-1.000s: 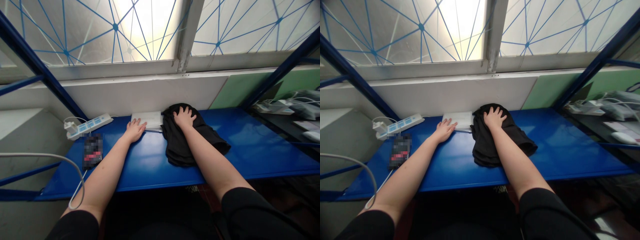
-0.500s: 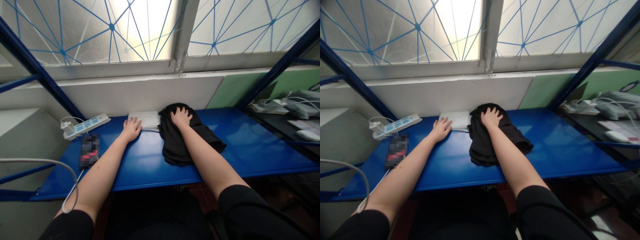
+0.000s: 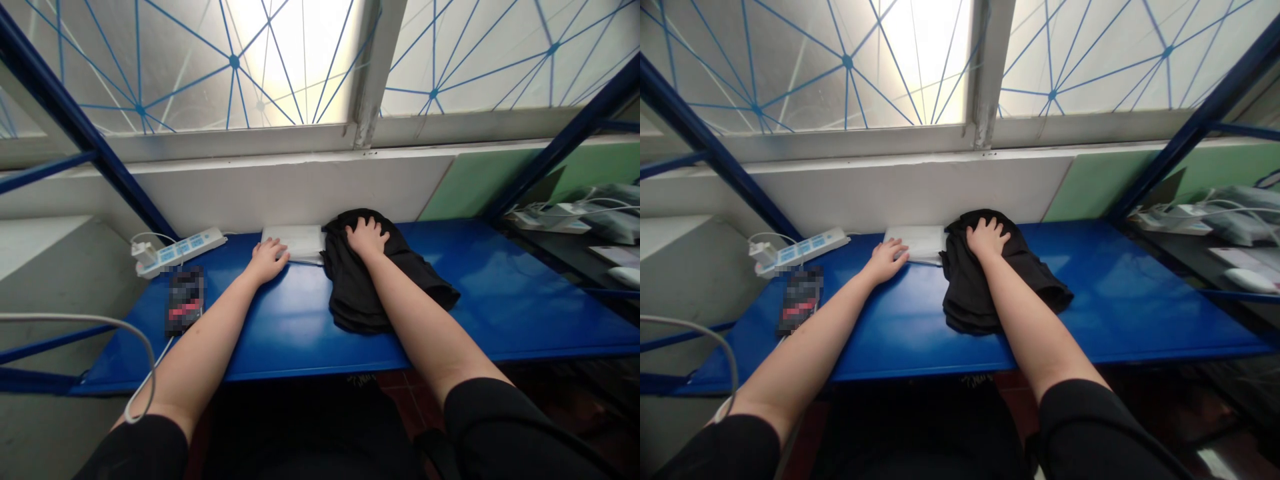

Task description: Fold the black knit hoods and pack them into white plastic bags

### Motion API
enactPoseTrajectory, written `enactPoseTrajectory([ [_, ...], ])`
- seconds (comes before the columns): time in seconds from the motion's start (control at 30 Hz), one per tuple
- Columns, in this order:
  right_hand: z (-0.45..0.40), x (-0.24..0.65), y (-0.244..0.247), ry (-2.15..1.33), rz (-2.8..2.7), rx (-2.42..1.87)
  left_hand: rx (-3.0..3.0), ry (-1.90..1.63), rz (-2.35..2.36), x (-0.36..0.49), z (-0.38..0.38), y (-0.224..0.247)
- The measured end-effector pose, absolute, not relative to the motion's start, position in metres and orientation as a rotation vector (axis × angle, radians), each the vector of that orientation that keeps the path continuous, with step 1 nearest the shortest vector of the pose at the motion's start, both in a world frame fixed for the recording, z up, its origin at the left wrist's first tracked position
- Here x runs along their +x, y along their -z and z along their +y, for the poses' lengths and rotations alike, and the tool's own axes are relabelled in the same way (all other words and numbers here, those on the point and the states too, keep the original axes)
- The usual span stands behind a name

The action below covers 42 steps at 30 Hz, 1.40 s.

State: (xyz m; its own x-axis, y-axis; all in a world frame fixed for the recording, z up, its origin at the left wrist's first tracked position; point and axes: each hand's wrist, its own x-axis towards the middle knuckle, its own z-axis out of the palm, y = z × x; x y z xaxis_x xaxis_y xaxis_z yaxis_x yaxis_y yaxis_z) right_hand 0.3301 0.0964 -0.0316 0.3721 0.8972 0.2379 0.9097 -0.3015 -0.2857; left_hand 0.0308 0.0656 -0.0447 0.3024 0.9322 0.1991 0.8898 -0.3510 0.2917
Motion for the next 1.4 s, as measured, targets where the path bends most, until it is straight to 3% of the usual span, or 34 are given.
enactPoseTrajectory([
  [1.4,0.088,0.325,0.02,0.072,-1.557,-2.24,2.567,-0.351,1.714,0.032,0.056,0.041],
])
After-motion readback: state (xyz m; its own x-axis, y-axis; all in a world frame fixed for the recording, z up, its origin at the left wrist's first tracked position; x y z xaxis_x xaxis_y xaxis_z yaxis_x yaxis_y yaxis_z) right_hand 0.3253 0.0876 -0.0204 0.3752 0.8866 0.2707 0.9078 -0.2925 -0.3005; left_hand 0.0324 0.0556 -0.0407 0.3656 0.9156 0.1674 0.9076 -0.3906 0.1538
